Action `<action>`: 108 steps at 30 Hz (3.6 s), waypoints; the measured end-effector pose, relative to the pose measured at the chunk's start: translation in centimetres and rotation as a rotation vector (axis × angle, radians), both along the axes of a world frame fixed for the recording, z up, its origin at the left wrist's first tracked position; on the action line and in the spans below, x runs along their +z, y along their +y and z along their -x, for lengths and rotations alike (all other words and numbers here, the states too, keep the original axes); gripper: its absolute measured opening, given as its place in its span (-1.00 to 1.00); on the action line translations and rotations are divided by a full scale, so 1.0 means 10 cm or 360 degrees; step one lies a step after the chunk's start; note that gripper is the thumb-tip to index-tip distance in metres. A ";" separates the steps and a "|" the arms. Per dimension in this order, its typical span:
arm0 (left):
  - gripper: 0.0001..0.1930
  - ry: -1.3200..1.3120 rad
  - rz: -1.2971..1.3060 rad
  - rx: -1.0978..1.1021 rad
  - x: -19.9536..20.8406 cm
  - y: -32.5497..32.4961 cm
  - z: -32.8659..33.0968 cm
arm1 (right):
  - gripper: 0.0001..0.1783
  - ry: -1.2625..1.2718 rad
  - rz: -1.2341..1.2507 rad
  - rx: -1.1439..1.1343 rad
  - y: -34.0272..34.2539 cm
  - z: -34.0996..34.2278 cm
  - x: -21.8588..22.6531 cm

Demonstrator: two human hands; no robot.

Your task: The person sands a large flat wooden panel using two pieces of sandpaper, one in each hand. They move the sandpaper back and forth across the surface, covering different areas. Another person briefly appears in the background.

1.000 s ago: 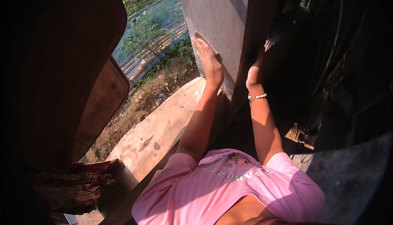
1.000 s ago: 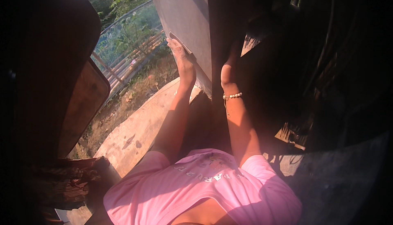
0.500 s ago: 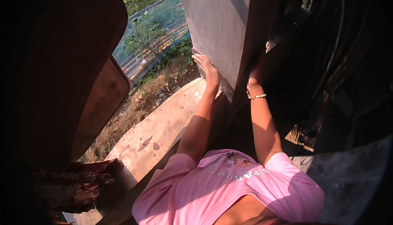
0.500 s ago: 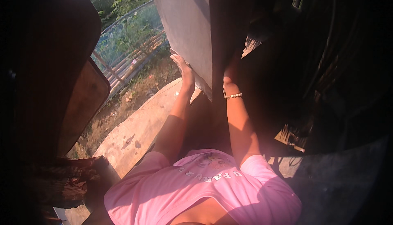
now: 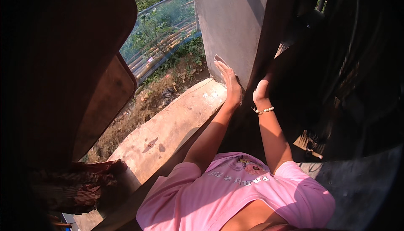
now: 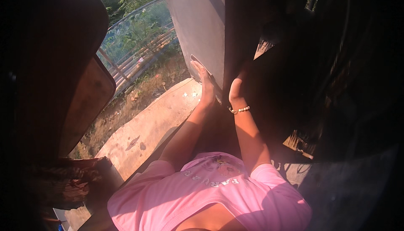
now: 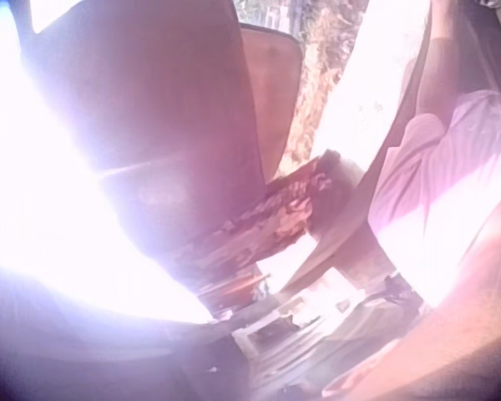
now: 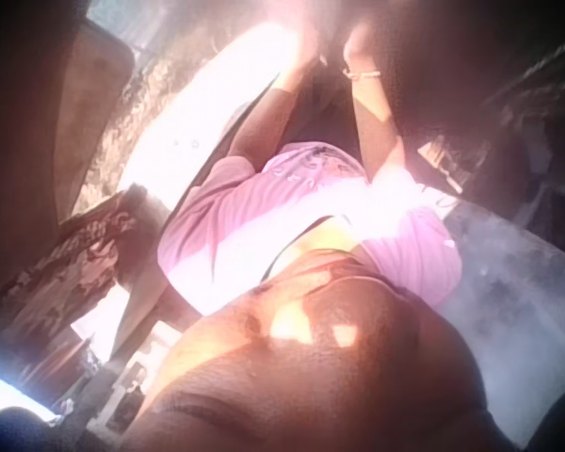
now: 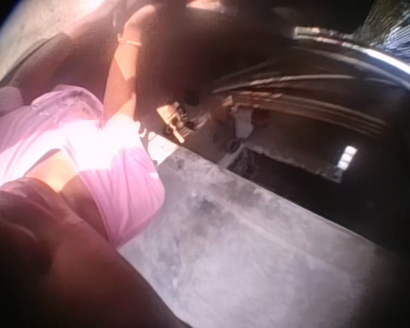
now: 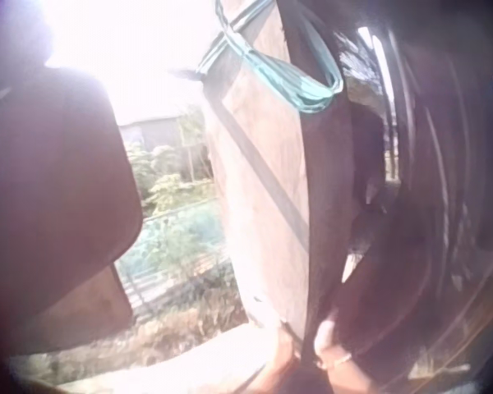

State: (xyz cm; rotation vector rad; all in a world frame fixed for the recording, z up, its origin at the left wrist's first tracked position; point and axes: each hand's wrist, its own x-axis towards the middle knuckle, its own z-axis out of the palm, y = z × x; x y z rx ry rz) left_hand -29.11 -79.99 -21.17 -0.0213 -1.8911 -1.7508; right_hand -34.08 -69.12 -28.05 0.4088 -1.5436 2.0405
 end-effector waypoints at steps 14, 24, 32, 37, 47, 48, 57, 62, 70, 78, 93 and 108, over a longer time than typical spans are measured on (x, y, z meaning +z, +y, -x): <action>-0.19 -0.0387 -0.0189 -0.0119 -0.30 0.26 -0.04 | -0.14 -0.0538 0.0230 0.0380 0.10 -0.16 0.45; -0.08 0.0127 -0.0243 0.0090 0.19 -0.20 0.48 | -0.09 -0.0537 0.0186 0.0391 0.20 0.24 1.04; -0.03 0.0157 0.0178 -0.0071 0.59 0.00 0.10 | -0.08 -0.0537 0.0236 0.0549 0.07 -0.25 0.69; -0.02 0.0255 0.0096 0.0114 0.78 -0.15 0.18 | -0.14 -0.0496 -0.0061 0.0406 0.27 0.22 1.28; -0.01 0.0147 0.0252 0.0166 1.04 -0.19 0.12 | -0.18 -0.0849 -0.0816 0.0407 0.14 -0.20 1.27; -0.02 0.0182 0.0173 0.0214 1.08 -0.21 0.16 | -0.16 -0.0707 -0.0688 0.0384 0.20 -0.04 1.37; 0.06 0.0243 0.0386 -0.0036 0.87 0.07 -0.11 | -0.21 -0.0413 -0.0571 0.0149 0.04 -0.39 1.17; 0.01 0.0203 0.0274 0.0183 0.91 -0.24 0.19 | -0.29 -0.0266 -0.0340 0.0144 0.19 0.18 1.44; 0.02 0.0133 0.0435 -0.0014 0.73 -0.07 -0.01 | -0.15 -0.0362 -0.0804 -0.0095 0.03 -0.46 1.38; -0.01 -0.0005 0.0578 -0.0041 0.95 0.09 -0.26 | -0.06 -0.0328 -0.0115 0.0068 0.07 0.16 1.06; 0.07 0.0473 0.0850 -0.0131 1.06 0.02 -0.29 | 0.10 -0.0293 0.0367 0.0821 0.12 -0.37 1.38; 0.02 0.0584 0.1098 0.0187 1.09 -0.26 0.05 | -0.07 -0.0138 -0.0098 0.0553 0.10 -0.41 1.59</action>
